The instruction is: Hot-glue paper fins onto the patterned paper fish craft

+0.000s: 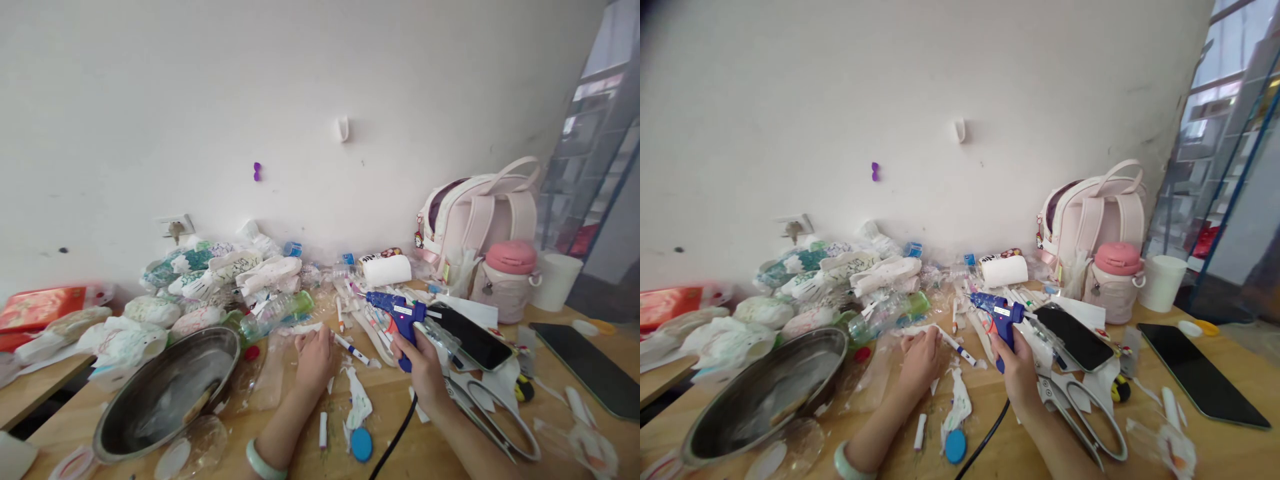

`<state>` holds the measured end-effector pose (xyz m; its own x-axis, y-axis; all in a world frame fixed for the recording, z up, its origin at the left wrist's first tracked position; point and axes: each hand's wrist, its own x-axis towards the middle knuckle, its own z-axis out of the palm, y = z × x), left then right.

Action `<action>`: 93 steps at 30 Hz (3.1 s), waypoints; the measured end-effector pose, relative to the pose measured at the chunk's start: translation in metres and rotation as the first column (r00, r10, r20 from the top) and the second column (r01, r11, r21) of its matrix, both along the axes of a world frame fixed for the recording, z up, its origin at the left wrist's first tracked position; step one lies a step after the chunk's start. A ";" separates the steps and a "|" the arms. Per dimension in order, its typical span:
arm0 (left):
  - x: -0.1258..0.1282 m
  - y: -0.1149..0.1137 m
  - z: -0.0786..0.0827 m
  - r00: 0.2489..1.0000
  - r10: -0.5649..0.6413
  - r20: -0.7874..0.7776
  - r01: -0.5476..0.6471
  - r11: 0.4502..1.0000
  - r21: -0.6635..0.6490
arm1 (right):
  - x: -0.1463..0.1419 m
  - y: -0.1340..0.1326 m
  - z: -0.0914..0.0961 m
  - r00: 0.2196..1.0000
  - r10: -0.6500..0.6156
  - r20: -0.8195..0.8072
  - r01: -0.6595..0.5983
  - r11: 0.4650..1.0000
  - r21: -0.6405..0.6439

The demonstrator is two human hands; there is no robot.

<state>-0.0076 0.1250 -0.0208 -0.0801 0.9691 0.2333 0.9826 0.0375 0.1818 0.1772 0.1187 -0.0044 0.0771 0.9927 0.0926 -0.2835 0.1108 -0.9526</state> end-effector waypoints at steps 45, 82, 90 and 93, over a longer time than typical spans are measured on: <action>-0.004 0.006 -0.002 0.981 0.029 0.190 -0.040 0.998 0.053 | 0.001 0.000 0.001 0.998 -0.001 0.057 0.002 1.000 -0.012; -0.004 0.008 -0.017 0.993 -0.046 0.108 0.052 0.997 -0.061 | 0.000 0.003 -0.001 0.997 0.013 0.072 -0.013 1.000 -0.006; 0.004 -0.004 -0.004 0.990 -0.096 0.107 0.108 0.988 -0.112 | 0.000 0.000 0.002 0.996 0.025 0.086 -0.025 1.000 -0.009; 0.009 -0.004 -0.002 0.991 -0.109 0.072 0.118 0.983 -0.138 | -0.001 0.001 0.002 0.996 0.022 0.091 -0.021 1.000 -0.010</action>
